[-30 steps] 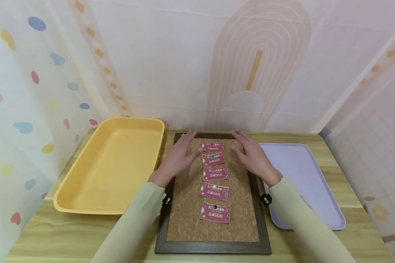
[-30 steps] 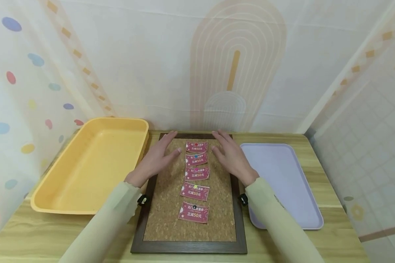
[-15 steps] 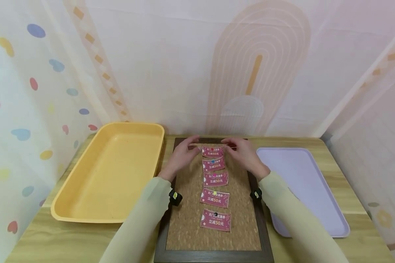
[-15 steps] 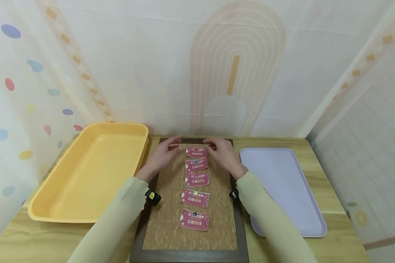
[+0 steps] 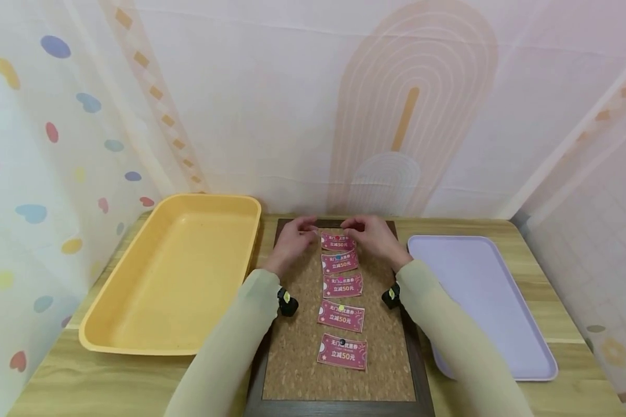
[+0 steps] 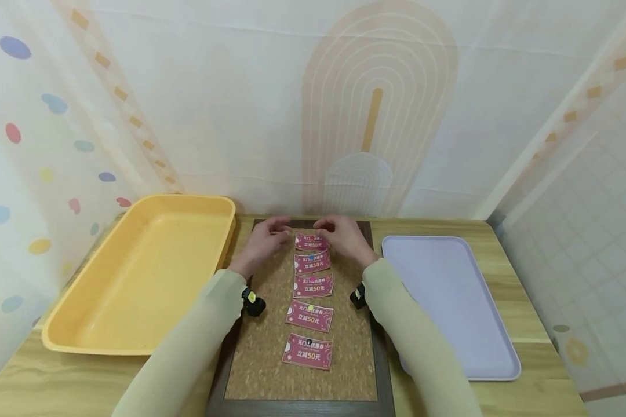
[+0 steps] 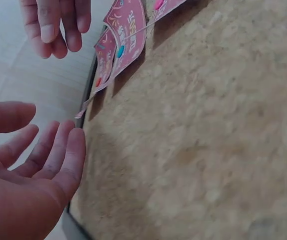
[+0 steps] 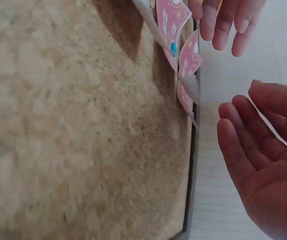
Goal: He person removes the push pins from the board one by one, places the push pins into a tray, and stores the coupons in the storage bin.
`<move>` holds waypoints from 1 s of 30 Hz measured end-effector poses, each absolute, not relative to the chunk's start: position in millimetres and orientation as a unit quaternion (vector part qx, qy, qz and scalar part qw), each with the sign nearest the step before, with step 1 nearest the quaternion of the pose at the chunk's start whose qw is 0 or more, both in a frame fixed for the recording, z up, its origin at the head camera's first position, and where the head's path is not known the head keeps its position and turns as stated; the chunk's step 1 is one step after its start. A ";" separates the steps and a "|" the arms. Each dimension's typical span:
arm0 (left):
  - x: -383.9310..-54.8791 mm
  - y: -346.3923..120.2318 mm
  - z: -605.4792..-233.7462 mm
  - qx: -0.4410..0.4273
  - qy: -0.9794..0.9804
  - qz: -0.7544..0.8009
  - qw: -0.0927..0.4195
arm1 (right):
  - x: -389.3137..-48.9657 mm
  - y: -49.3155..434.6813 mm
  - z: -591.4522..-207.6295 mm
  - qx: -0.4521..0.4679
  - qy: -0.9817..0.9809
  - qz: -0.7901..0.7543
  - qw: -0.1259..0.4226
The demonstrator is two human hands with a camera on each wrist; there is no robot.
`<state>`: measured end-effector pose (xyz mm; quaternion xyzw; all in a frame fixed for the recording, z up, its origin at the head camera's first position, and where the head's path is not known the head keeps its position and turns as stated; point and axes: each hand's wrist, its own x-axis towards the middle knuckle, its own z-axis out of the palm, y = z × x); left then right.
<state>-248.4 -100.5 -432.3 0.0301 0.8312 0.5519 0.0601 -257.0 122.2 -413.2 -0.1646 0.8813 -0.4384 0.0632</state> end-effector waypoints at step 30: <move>-264.8 -83.1 -446.5 0.041 0.863 0.499 0.070 | -283.2 114.3 -432.9 -0.176 0.911 -0.363 0.091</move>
